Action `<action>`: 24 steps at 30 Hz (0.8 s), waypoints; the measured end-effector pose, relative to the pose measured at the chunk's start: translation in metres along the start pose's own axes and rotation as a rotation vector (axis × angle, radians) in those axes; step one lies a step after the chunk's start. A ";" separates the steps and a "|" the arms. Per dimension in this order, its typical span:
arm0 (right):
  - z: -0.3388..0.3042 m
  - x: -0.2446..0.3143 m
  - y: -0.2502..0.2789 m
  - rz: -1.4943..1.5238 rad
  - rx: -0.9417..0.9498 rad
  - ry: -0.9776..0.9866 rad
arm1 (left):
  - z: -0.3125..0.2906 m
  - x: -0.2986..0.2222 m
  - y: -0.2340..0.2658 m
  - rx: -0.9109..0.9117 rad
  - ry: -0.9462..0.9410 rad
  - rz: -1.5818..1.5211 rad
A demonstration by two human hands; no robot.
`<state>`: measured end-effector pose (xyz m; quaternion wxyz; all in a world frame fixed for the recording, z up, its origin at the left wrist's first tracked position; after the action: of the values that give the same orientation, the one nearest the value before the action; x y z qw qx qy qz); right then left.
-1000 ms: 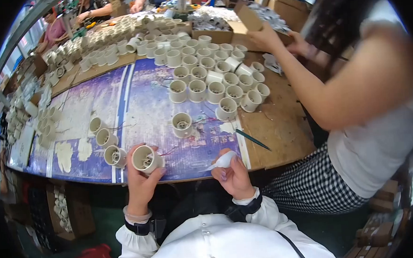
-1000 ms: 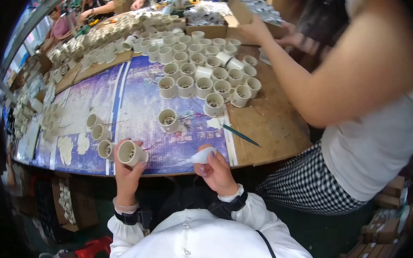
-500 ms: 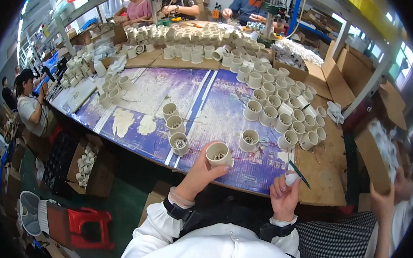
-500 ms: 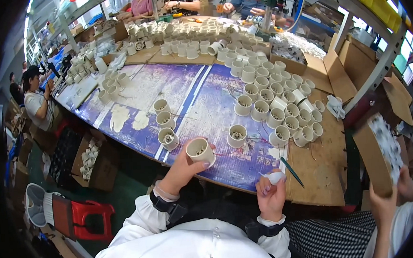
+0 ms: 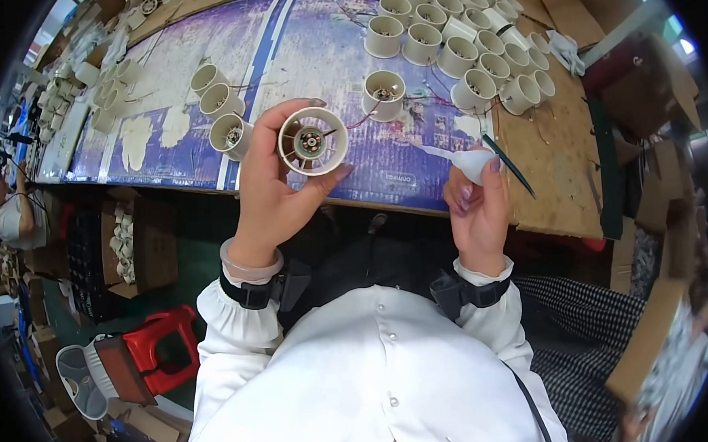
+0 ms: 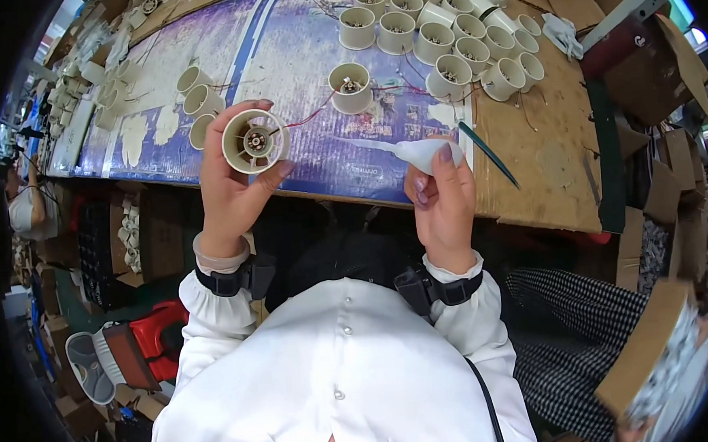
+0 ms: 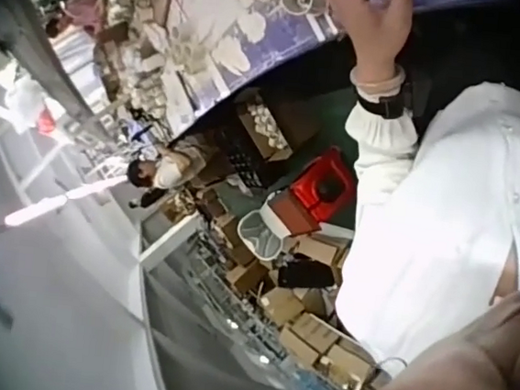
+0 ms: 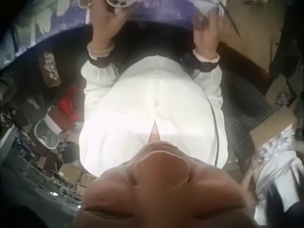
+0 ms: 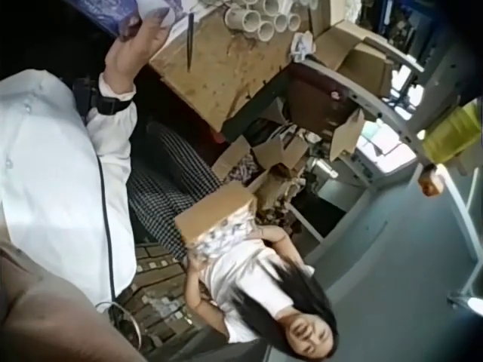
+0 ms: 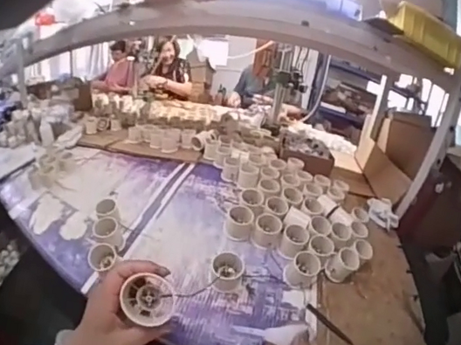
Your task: The person applies glue from a bottle to the interior of a plastic housing and inserts a motor. They then use tweezers to pull wires through a hole in the housing and press the motor into place.
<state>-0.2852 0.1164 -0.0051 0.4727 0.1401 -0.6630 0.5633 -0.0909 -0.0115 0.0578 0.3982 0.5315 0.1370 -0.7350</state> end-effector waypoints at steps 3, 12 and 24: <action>-0.005 -0.003 0.004 -0.013 -0.012 -0.010 | -0.006 0.000 -0.003 0.014 -0.021 -0.001; 0.002 -0.003 -0.006 0.134 0.083 -0.013 | -0.019 0.035 -0.011 -0.064 0.179 -0.716; -0.009 -0.011 0.012 0.066 0.048 -0.035 | -0.022 0.011 -0.011 0.018 0.019 -0.162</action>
<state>-0.2836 0.1239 -0.0220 0.4389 0.1394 -0.6618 0.5916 -0.0854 0.0046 0.0368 0.3311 0.5293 0.1765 -0.7610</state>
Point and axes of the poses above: each hand's wrist, its own z-axis towards the middle knuckle, its own y-axis out of the back of the hand, x = y × z, the point moved 8 cm from there along z, towards the middle knuckle, and after that the axes turned 9 degrees about x, right-handed, at the moved point
